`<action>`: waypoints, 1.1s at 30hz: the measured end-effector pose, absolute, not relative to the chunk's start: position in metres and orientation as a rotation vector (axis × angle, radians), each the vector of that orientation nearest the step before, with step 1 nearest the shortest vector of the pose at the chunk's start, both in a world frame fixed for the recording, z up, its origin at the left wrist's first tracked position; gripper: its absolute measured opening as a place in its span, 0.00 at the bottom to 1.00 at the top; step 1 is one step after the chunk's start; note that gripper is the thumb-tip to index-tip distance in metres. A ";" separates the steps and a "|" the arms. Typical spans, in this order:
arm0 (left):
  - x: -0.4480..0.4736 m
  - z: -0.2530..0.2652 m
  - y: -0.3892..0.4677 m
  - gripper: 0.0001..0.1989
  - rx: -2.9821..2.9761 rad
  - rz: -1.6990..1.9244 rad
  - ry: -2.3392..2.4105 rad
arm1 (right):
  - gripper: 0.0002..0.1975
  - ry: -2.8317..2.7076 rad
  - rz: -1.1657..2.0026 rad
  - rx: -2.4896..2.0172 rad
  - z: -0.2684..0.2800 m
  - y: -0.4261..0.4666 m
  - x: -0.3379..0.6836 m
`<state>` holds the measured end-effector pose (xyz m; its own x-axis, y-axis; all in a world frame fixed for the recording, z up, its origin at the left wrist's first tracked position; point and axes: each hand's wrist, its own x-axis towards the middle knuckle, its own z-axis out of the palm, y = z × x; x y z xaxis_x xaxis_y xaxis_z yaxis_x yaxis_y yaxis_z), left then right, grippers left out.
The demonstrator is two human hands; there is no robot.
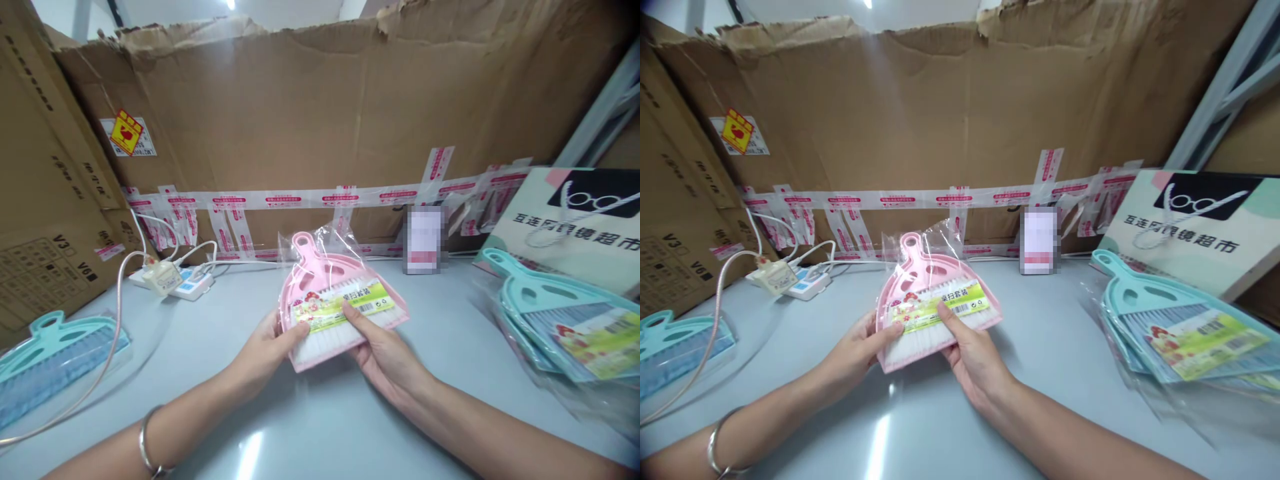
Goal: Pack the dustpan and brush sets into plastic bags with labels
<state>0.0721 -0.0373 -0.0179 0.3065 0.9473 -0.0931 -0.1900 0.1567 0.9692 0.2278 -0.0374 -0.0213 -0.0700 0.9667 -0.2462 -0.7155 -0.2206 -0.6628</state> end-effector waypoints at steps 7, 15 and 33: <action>0.050 -0.011 -0.022 0.26 1.092 1.076 0.954 | 0.14 -1.019 1.582 -1.082 -0.017 -0.016 0.255; 0.034 -0.003 -0.008 0.24 1.046 1.145 1.008 | 0.20 -1.185 1.321 -1.040 -0.017 0.002 0.275; 0.032 -0.006 -0.009 0.31 1.209 0.818 0.806 | 0.13 -0.806 1.631 -0.938 -0.024 -0.004 0.257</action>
<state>0.0317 -0.0087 -0.0058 0.4803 0.8724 -0.0912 -0.1040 0.1599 0.9816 0.2571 -0.0045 -0.0236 -0.1520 0.9713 -0.1827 -0.4449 -0.2323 -0.8649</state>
